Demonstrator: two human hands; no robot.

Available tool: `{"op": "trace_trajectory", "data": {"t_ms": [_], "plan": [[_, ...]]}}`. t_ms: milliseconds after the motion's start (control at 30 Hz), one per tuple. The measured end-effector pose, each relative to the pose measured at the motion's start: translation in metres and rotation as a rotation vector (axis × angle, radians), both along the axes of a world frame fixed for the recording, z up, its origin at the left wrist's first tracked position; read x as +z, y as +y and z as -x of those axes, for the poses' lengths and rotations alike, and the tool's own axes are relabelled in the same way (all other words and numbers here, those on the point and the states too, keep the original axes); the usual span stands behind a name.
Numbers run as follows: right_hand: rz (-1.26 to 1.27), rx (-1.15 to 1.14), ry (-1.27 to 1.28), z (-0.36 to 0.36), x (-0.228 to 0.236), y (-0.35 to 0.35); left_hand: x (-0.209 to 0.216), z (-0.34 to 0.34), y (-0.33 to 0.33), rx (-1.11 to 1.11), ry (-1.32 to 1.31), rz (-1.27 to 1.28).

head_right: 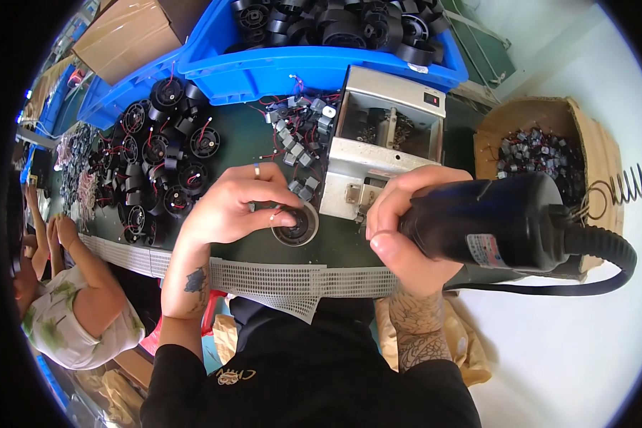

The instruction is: The person assembles electronic motor parts by securing plastic parts, electrical wires, and small motors into a motor housing with screws, using an electric screwdriver.

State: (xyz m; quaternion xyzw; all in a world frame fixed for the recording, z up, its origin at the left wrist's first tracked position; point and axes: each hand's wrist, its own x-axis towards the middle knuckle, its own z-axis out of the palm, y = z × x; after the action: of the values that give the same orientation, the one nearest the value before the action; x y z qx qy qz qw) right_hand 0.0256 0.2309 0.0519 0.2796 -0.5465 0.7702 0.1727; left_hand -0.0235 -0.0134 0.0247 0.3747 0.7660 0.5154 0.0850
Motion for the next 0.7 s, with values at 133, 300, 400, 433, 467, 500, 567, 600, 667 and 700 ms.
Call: {"op": "trace_trajectory", "data": {"t_ms": [133,300,400,433,467,500,567,600,667,700], "plan": [[-0.093,0.17,0.072,0.005,0.003,0.004,-0.001,-0.003,0.003,0.049,0.131,0.017],[-0.051,0.171,0.033,0.001,0.011,-0.01,0.005,-0.012,0.004,0.131,0.272,0.111],[-0.045,0.147,-0.008,0.003,0.013,-0.017,0.008,-0.017,0.006,0.169,0.289,0.197],[-0.004,0.199,0.029,0.007,0.012,-0.018,0.008,-0.017,0.006,0.174,0.291,0.216],[0.037,0.255,0.066,0.009,0.012,-0.021,0.007,-0.018,0.005,0.183,0.292,0.235],[0.036,0.26,0.063,0.007,0.014,-0.025,0.005,-0.018,0.006,0.188,0.29,0.235],[-0.03,0.188,-0.028,0.001,0.021,-0.037,-0.002,-0.016,0.008,0.262,0.198,0.173],[-0.032,0.192,-0.03,0.001,0.021,-0.042,-0.005,-0.014,0.007,0.266,0.196,0.172],[-0.019,0.176,-0.042,0.001,0.021,-0.049,-0.009,-0.008,0.004,0.135,-0.135,0.118],[-0.039,0.214,0.003,0.005,0.018,-0.049,-0.009,-0.008,0.003,0.14,-0.138,0.116]]}}
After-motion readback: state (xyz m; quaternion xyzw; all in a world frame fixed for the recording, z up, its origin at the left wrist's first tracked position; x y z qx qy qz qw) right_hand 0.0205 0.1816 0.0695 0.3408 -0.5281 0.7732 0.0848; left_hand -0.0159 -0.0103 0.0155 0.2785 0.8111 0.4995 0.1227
